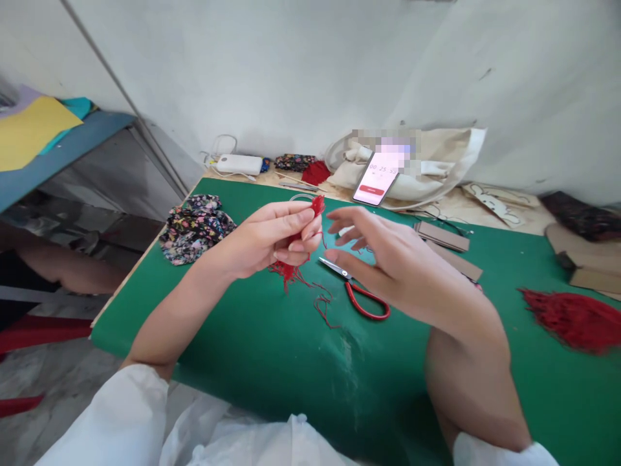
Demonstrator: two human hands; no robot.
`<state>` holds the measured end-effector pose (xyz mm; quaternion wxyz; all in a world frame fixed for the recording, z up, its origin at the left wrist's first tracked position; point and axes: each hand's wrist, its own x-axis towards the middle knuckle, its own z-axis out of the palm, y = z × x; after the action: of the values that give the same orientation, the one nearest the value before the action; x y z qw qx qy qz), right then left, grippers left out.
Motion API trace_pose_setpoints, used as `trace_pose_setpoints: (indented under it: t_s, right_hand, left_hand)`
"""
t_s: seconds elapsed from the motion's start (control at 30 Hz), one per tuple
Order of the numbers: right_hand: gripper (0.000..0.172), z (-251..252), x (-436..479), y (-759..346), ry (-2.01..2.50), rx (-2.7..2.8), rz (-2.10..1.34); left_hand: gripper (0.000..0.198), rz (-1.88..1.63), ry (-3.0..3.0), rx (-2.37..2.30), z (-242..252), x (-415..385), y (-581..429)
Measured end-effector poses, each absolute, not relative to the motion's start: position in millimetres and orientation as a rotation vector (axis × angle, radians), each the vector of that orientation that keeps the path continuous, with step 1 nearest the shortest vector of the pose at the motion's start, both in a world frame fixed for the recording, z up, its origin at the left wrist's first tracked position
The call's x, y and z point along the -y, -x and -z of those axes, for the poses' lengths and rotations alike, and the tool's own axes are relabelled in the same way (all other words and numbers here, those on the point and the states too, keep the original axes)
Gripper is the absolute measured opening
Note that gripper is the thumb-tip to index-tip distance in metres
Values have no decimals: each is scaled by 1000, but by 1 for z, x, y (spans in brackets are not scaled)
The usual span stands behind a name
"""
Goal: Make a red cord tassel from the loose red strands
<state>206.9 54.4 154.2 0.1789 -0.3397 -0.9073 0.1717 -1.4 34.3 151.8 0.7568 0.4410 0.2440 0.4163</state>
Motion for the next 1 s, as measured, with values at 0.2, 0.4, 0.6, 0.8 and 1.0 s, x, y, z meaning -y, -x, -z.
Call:
trace_pose_setpoints:
  t_s: [0.2,0.4,0.6,0.8,1.0]
  right_hand:
    - [21,-149,-60,-190,758,2404,-836]
    - [19,-151,-59,-189,777,2320,-1028]
    - [28,-159,-61,-197,870,2166,-1129]
    - [39,-167,-59,-206,959,2124,-939]
    - [41,-170,-55,-211,1017,2029,-752]
  left_hand:
    - [34,-920,-991,-542,-151,-32,2]
    - [35,-939,-994,-553,-153,-31,4]
    - [35,-952,-973,-572,-157,-32,4]
    - [37,-970,-972,-584,-155,-33,4]
    - [40,-959,-1013,-604,-156,-32,3]
